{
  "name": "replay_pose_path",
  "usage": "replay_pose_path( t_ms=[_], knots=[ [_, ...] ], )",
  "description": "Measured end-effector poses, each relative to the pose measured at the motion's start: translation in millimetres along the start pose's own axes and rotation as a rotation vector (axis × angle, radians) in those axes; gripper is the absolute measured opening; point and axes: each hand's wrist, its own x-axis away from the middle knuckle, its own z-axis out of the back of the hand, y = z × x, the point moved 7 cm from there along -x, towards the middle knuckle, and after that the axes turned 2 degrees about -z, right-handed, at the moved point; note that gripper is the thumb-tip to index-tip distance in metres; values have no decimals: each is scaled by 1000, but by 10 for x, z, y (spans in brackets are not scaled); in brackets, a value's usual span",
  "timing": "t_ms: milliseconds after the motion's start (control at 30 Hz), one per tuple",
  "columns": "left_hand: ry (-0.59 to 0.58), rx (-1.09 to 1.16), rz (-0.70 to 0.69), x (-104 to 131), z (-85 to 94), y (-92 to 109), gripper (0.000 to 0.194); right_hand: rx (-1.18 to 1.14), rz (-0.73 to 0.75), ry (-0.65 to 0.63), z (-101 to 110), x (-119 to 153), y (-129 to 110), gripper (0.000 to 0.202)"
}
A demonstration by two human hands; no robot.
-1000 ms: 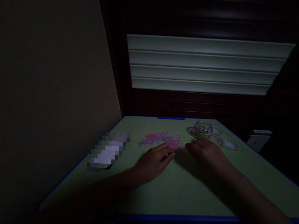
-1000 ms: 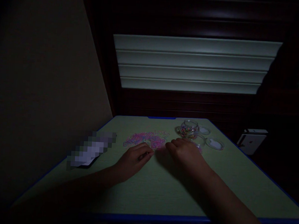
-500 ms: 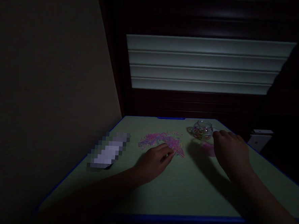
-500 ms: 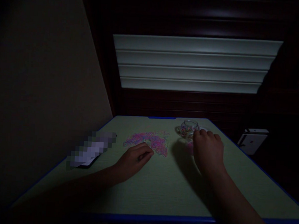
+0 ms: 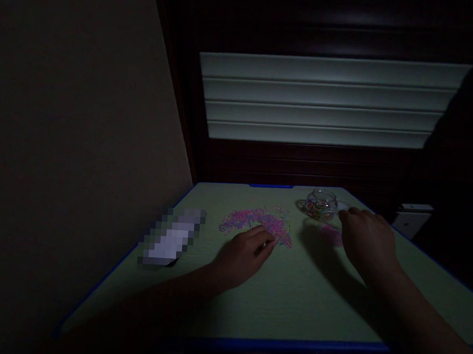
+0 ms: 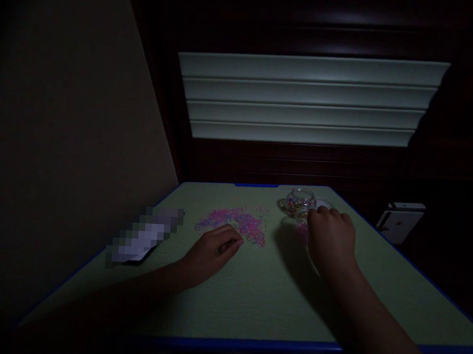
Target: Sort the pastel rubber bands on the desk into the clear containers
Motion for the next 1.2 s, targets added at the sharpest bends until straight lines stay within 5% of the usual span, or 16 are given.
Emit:
replay_pose_path(
  t_ms=[500,667,900,1200],
  knots=[
    [-9,7,-12,-1,6,-1,12,-29,54,101,70,15,-76,19],
    [-34,-23,-13,-7,-8,-2,13,-209,116,143,110,5,-207,20],
    [-127,-326,-131,-17,26,-10,19,-408,597,-9,18,136,-686,19],
    [-140,-569,54,-29,131,-286,21,-535,577,-104,-26,175,-756,27]
  ],
)
